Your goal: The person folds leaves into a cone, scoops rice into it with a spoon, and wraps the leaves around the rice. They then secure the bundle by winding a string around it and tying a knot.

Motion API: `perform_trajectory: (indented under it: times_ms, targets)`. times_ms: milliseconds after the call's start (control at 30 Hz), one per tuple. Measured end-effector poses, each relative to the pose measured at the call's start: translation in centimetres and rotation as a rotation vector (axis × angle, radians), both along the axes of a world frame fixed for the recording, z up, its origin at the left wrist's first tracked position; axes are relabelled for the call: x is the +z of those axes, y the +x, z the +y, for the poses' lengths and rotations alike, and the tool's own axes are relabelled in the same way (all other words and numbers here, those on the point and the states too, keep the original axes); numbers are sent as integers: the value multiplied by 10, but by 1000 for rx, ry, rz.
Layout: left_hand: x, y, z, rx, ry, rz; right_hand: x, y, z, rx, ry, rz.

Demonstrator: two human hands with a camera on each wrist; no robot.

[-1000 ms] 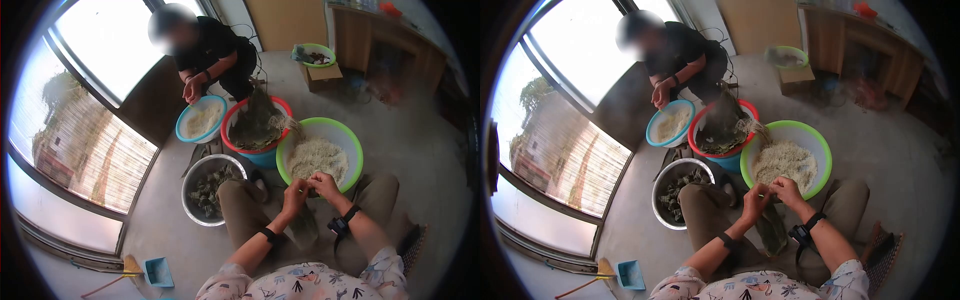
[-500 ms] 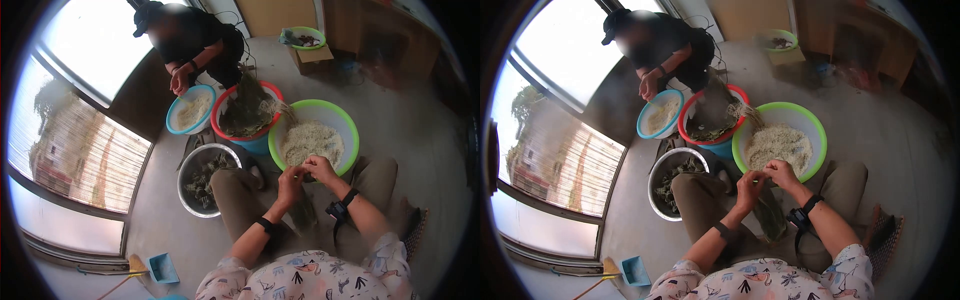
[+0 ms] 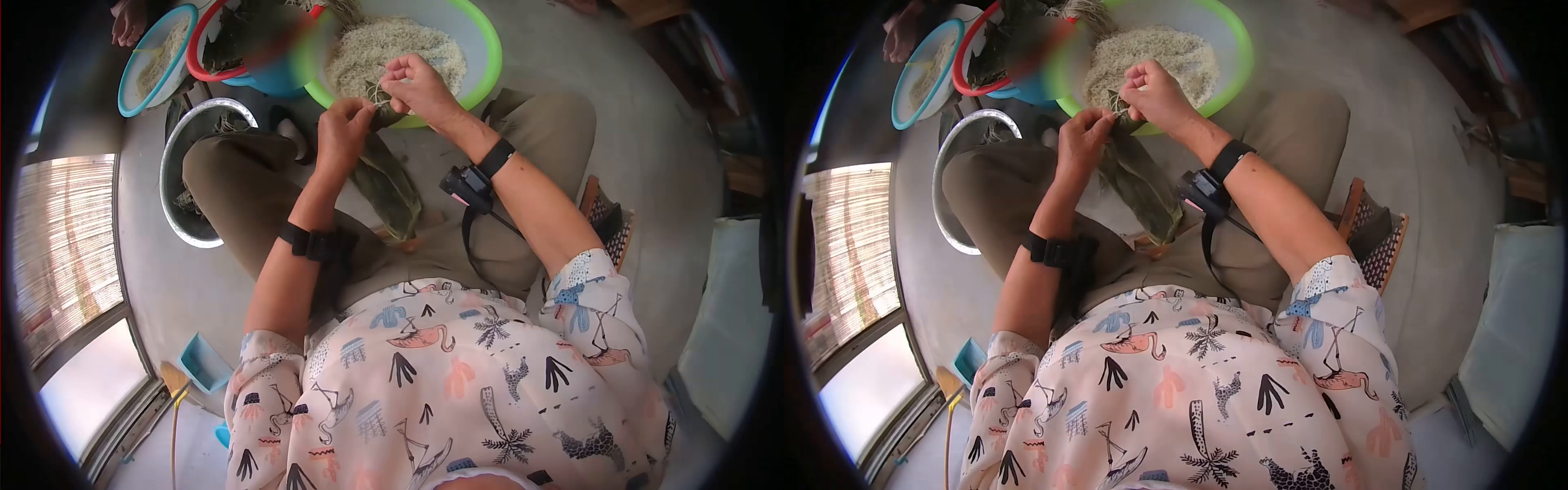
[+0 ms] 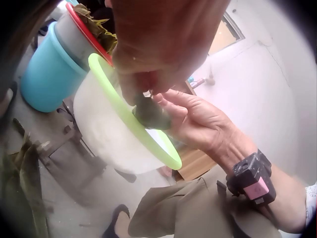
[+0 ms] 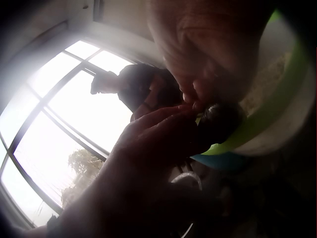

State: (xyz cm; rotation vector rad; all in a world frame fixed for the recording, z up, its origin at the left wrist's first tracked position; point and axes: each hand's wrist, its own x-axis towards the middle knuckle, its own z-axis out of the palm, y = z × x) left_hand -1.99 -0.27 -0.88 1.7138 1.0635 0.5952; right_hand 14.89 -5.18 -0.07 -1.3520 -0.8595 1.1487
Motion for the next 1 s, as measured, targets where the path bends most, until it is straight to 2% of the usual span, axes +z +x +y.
perform_trajectory:
  times_ms: [67,133,200,233,300,333,533,800,867,1000]
  targets:
    - [-2,-1,2,-16,-244,-78,4,-1,-3,-37,8,-18]
    - [-2,-2,5,-16,-342,-126,6,-1,-5,-70,12,-35]
    - [-3,-3,7,3,-525,-222,5,3,-6,74,55,-184]
    - [-2,-3,8,12,-534,-222,4,3,-7,83,46,-181]
    - [-2,-3,10,34,-606,-248,2,2,-7,141,215,-475]
    - [-3,-2,11,36,-632,-279,2,1,-7,147,209,-473]
    - [-3,1,11,98,-667,-275,6,-3,-5,122,313,-723]
    - [-7,1,14,108,-708,-267,7,-8,-4,159,350,-715]
    - [-3,1,14,100,-714,-269,5,-9,-1,119,402,-810]
    - [-6,0,10,76,-681,-276,-1,-11,-2,98,411,-810]
